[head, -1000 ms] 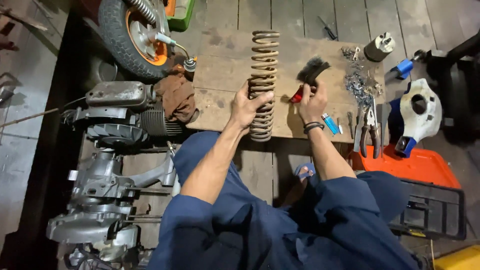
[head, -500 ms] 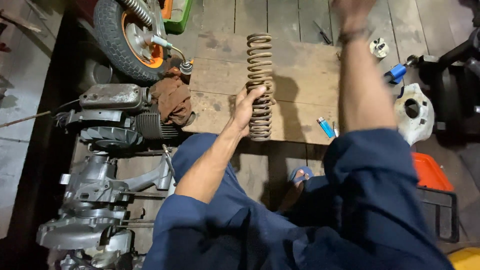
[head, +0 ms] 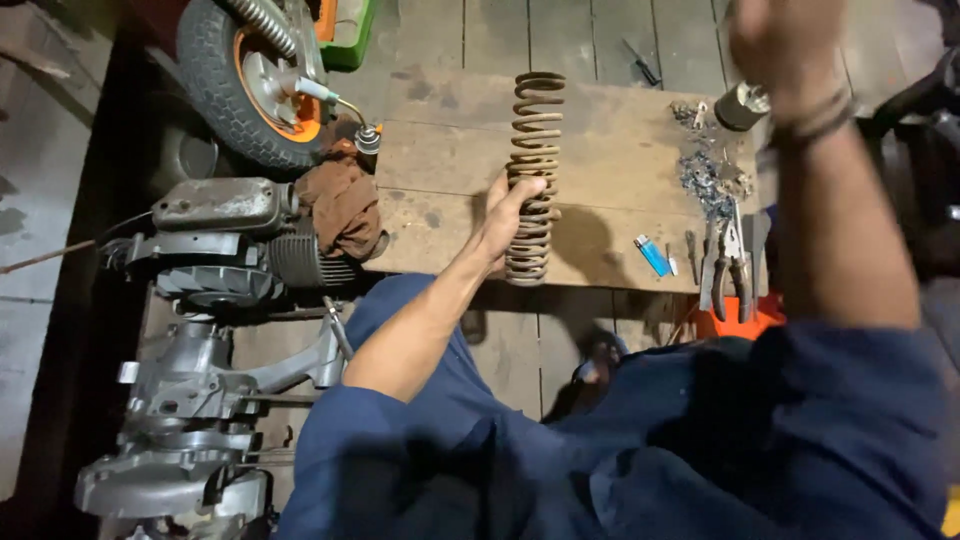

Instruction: The person holds a metal coil spring on a wooden workbench and scrubs it with a wire brush. They rotate the spring to clean different sections while continuing to scrub.

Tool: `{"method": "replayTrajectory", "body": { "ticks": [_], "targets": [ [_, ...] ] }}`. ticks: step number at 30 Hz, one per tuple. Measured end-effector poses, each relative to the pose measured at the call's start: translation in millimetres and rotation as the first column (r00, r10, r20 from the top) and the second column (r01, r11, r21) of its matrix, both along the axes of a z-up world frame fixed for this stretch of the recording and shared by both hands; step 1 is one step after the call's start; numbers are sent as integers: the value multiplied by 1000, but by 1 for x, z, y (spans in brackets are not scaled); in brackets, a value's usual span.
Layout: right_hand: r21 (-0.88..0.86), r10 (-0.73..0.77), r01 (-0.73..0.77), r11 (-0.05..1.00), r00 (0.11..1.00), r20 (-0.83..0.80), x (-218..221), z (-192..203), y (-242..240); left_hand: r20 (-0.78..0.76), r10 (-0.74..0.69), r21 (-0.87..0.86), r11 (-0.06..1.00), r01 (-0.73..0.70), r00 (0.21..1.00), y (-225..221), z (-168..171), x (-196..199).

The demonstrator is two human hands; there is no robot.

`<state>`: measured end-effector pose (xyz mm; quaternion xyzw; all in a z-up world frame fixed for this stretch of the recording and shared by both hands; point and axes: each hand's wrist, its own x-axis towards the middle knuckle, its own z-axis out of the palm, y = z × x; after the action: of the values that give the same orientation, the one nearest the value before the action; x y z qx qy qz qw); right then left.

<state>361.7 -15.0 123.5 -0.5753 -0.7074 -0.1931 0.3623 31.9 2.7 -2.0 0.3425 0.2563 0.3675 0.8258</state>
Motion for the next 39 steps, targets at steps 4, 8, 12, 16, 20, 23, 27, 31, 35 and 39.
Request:
{"method": "replayTrajectory", "body": {
  "ticks": [4, 8, 12, 16, 20, 23, 27, 31, 35, 39],
  "targets": [
    [-231, -37, -27, 973, 962, -270, -44, -58, -53, -211, 47, 175, 985, -10, 976, -6, 11, 0],
    [-454, -250, 96, 886, 923, -291, -57, -93, -68, -391, 74, 323, 945, 62, 918, 1, 8, 2],
    [-555, -297, 196, 808, 950, -97, -68, -94, -72, -449, 139, 374, 926, 45, 883, 8, 18, 9],
    [-653, -324, 225, 723, 946, -33, -83, -98, -73, -633, 150, 345, 933, 103, 760, 11, 12, 9],
    [-629, -274, 218, 746, 962, 9, -102, -102, -66, -724, 143, 332, 930, 158, 675, 8, 1, 14],
    [-704, -192, 151, 694, 981, 22, -114, -106, -62, -813, 44, 226, 942, 247, 580, 3, 22, 11],
    [-631, -119, 131, 765, 991, 61, -89, -139, -59, -788, -18, 290, 871, 396, 615, -4, 40, -3],
    [-535, -123, 178, 826, 983, 137, -20, -194, -68, -742, 116, 302, 937, 175, 661, 1, 25, -2],
    [-489, -112, 158, 858, 986, 122, -34, -165, -72, -772, 97, 258, 951, 171, 628, 2, 27, 0],
    [-488, -47, 60, 871, 998, 39, -95, -134, -65, -623, 62, 220, 971, 98, 780, -10, 33, 4]
  ]
}}
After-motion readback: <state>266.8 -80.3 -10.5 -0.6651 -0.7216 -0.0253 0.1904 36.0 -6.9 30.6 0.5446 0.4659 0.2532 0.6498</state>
